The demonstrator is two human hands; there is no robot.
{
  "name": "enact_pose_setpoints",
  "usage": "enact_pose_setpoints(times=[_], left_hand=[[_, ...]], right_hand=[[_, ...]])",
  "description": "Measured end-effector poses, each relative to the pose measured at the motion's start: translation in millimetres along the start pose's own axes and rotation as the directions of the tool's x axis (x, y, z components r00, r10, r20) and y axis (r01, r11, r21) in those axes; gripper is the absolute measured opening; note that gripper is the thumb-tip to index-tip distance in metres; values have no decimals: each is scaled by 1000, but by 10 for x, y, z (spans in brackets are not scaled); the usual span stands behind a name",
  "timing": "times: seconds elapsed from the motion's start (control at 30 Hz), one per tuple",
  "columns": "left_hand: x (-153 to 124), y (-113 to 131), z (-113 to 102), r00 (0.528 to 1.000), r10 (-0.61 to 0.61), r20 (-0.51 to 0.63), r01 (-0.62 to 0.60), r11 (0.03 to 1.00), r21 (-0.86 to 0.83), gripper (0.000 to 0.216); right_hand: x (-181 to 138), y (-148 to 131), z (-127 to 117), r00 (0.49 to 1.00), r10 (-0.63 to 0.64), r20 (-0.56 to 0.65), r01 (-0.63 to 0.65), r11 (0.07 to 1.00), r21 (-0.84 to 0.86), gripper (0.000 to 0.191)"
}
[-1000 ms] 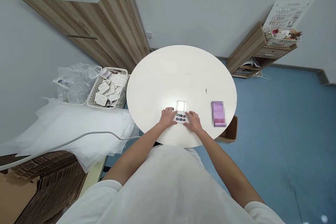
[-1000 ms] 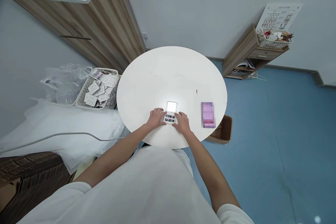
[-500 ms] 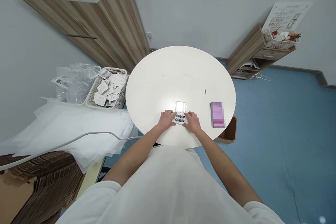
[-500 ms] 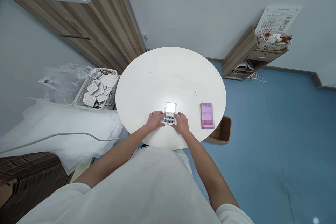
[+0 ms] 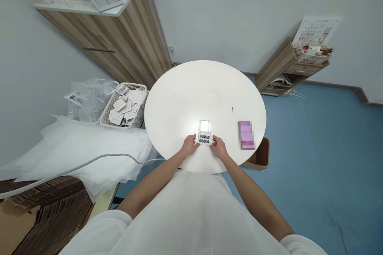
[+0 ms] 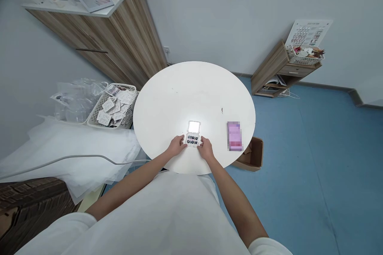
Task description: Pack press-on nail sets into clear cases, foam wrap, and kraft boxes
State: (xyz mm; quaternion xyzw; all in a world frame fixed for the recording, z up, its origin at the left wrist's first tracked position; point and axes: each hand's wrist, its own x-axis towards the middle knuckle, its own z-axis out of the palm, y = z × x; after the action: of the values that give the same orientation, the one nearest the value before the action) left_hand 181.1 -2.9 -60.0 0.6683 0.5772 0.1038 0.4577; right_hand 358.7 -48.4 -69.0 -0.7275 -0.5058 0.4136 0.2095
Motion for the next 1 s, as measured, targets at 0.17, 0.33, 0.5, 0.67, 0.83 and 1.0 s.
enact_pose_setpoints(times=[0.17, 0.33, 0.5, 0.67, 0.83, 1.0], left_hand=[[-52, 53, 40, 1000, -10, 2, 10, 990, -140, 17], [-165, 70, 17, 985, -170, 3, 142, 813, -564, 28], [-300, 82, -82, 984, -160, 82, 173, 708, -685, 32], [-395, 163, -152, 988, -111, 108, 154, 671, -725, 35], [-451, 290, -174, 989, -85, 120, 147, 647, -748, 37], [-508, 360, -190, 982, -75, 172, 179, 649, -739, 38]], right_hand=[[2, -82, 52, 999, 40, 19, -43, 983, 179, 50], [-112, -141, 0, 998, 20, 52, -39, 913, 406, 49], [-291, -139, -84, 997, -15, 70, -28, 820, 572, 50], [-434, -160, -219, 995, -43, 94, -30, 751, 660, 49], [-404, -219, -377, 995, 22, 101, -90, 658, 748, 38], [-232, -289, -503, 969, 69, 235, -235, 544, 806, 33]])
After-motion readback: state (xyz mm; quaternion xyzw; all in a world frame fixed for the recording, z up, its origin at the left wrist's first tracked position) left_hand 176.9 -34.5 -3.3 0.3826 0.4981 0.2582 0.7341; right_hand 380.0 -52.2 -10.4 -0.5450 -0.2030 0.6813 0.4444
